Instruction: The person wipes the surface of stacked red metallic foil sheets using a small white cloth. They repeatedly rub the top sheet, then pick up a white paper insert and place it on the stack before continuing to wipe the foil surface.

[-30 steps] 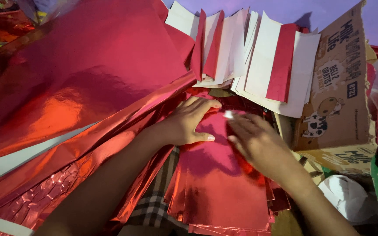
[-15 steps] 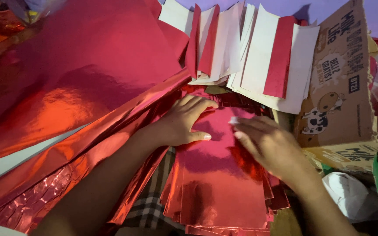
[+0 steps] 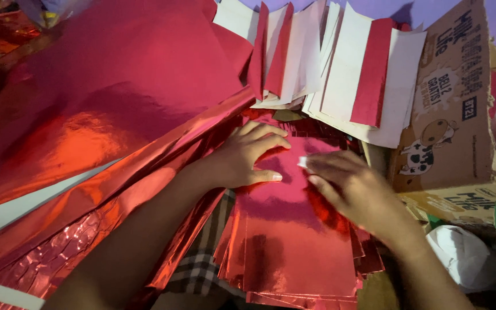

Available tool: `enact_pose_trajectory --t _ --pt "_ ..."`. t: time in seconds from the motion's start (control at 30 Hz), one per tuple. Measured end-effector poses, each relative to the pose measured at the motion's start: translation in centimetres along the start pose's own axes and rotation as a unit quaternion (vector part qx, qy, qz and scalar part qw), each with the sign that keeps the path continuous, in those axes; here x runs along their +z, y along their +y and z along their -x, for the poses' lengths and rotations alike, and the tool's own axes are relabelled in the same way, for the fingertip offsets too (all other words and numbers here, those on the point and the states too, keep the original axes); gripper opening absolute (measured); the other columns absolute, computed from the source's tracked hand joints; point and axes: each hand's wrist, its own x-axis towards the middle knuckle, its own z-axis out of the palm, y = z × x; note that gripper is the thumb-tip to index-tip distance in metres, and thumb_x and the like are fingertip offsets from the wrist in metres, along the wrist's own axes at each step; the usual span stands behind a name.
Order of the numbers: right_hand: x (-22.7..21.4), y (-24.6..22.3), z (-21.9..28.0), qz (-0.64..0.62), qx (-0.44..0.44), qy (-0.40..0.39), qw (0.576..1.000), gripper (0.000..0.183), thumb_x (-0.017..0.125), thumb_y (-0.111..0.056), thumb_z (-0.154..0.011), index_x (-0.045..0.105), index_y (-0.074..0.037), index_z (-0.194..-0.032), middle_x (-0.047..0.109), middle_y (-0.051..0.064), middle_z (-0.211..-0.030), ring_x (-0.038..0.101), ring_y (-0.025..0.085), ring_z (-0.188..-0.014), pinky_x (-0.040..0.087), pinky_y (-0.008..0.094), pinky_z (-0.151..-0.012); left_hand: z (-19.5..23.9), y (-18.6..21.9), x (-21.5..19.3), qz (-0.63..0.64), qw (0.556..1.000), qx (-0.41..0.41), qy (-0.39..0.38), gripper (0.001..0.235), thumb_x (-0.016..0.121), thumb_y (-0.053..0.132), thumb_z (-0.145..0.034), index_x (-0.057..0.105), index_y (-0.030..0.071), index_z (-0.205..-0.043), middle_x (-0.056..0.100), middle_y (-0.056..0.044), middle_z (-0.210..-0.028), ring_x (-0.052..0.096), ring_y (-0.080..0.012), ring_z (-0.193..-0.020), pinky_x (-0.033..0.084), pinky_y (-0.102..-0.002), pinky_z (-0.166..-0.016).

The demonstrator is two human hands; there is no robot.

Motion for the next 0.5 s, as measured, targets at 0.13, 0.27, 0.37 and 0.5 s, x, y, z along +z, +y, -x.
enact_pose_trajectory --t 0.13,0.27,0.37,0.5 --pt "0.2 0.9 0.7 0.013 0.001 0.012 1.000 0.029 0.064 -0.019 -0.096 0.073 -0.006 -0.120 0.070 0.018 -0.125 0.064 0.042 -0.112 0.054 0.052 -0.094 -0.2 -0.2 0.1 -0.003 1.000 -0.001 0.006 0.042 0.055 0.051 -0.101 0.062 0.019 -0.127 0.051 -0.005 -0.143 0.047 -0.0363 -0.132 0.043 -0.055 -0.098" --pt "1.9 -1.8 -0.4 0.028 -0.038 0.022 0.999 0.031 0.066 -0.024 -0.095 0.072 -0.005 -0.120 0.070 0.016 -0.123 0.065 0.038 -0.114 0.055 0.047 -0.095 -0.6 -1.0 0.4 0.001 1.000 0.003 0.013 0.030 0.041 0.016 -0.107 0.066 0.019 -0.123 0.054 -0.005 -0.141 0.049 -0.0366 -0.131 0.045 -0.053 -0.096" --pt "2.8 -4.5 -0.9 0.009 -0.094 0.019 0.995 0.042 0.064 -0.025 -0.098 0.063 -0.002 -0.134 0.065 0.016 -0.133 0.056 0.035 -0.127 0.047 0.046 -0.106 -0.7 -2.2 1.7 -0.013 0.999 0.034 0.035 0.032 0.044 0.009 -0.105 0.066 0.021 -0.125 0.055 -0.002 -0.142 0.047 -0.0314 -0.126 0.041 -0.047 -0.100" --pt "1.5 -3.5 -0.5 -0.038 -0.066 -0.019 0.997 0.031 0.068 -0.016 -0.092 0.072 -0.006 -0.121 0.073 0.009 -0.126 0.064 0.023 -0.109 0.055 0.038 -0.099 -0.9 -3.2 2.6 -0.041 0.994 0.079 0.067 0.030 0.049 0.009 -0.104 0.067 0.018 -0.127 0.058 -0.006 -0.140 0.048 -0.0307 -0.117 0.038 -0.044 -0.099"
